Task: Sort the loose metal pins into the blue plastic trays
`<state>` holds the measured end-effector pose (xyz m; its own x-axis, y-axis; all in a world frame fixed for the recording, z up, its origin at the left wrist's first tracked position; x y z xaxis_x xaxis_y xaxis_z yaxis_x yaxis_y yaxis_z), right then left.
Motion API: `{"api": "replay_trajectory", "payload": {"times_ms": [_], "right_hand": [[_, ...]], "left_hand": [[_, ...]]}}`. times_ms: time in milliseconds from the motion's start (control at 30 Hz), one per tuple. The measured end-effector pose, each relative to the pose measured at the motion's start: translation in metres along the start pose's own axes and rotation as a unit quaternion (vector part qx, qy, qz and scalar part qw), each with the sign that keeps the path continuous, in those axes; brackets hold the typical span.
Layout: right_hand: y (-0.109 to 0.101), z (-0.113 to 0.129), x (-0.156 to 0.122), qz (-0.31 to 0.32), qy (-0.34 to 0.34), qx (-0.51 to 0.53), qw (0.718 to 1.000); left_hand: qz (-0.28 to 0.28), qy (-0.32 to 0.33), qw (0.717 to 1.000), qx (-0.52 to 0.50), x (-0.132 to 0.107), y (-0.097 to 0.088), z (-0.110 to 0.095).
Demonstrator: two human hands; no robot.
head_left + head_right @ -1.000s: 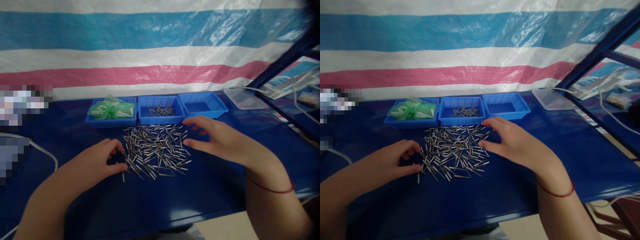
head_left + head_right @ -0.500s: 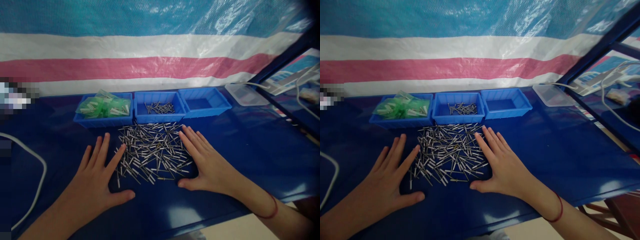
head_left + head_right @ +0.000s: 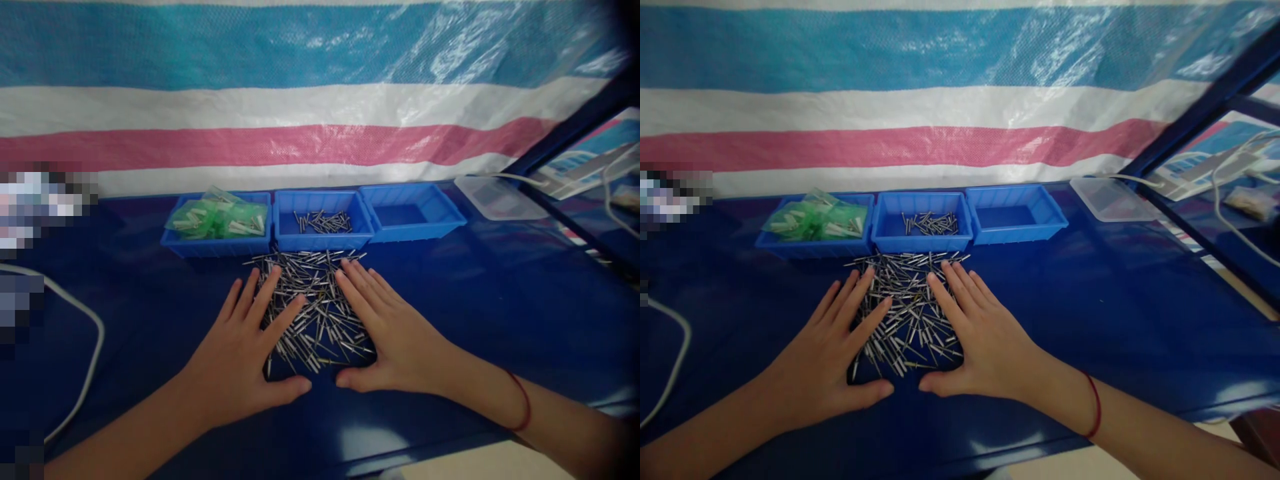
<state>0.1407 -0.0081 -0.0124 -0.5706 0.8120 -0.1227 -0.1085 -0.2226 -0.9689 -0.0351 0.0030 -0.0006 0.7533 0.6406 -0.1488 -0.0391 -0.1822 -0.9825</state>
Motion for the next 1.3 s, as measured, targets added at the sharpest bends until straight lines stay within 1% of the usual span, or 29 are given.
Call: {"api": "replay_trajectory", "payload": {"times_ms": [200,300,433,567,700,867,933,1000,1033,1100,1200,1267,1300], "right_hand": [[-0.004,0.012,0.013,-0.003,-0.032,0.019,0.999],[-0.008,0.019,0.018,-0.011,-0.062,0.027,0.998],[-0.017,0.023,0.019,-0.043,-0.092,0.045,0.994],[-0.022,0.019,0.023,-0.065,-0.09,0.059,0.992],[-0.026,0.012,0.033,-0.063,-0.075,0.046,0.994],[-0.044,0.011,0.052,-0.037,-0.06,0.007,0.997],[-0.053,0.013,0.058,-0.026,-0.069,0.021,0.997],[-0.063,0.015,0.062,-0.023,-0.081,0.051,0.995],[-0.067,0.016,0.064,-0.025,-0.087,0.069,0.994],[-0.072,0.016,0.064,-0.03,-0.094,0.103,0.99],[-0.073,0.013,0.062,-0.03,-0.093,0.137,0.986],[-0.07,0.01,0.061,-0.029,-0.085,0.147,0.985],[-0.07,0.009,0.06,-0.031,-0.08,0.149,0.985]], "left_hand": [[-0.021,0.006,1.0,-0.003,0.013,-0.001,-0.022],[-0.037,-0.01,0.999,-0.015,0.017,-0.002,-0.027],[-0.054,-0.049,0.996,-0.041,0.02,-0.002,-0.025],[-0.076,-0.085,0.991,-0.073,0.021,-0.004,-0.021],[-0.099,-0.094,0.987,-0.085,0.021,-0.006,-0.019],[-0.111,-0.108,0.984,-0.087,0.027,-0.005,-0.015],[-0.118,-0.111,0.982,-0.092,0.027,-0.008,-0.013],[-0.127,-0.106,0.982,-0.09,0.021,-0.013,-0.013],[-0.127,-0.099,0.983,-0.086,0.017,-0.015,-0.014],[-0.108,-0.073,0.989,-0.07,0.006,-0.015,-0.018],[-0.081,-0.051,0.994,-0.047,-0.007,-0.009,-0.023],[-0.06,-0.07,0.995,-0.05,-0.007,-0.001,-0.021],[-0.057,-0.087,0.993,-0.056,-0.004,0.001,-0.02]]}}
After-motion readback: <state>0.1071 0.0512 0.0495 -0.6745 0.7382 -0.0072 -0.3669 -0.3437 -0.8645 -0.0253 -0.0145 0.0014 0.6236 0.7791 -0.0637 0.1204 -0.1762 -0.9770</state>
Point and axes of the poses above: each hand's wrist, its own x-axis towards the middle knuckle, its own y-axis out of the palm, z = x × y, the point moved 7 cm from there along x, towards the middle knuckle, and after that the axes turned 15 degrees about z, right-handed, at the moved point
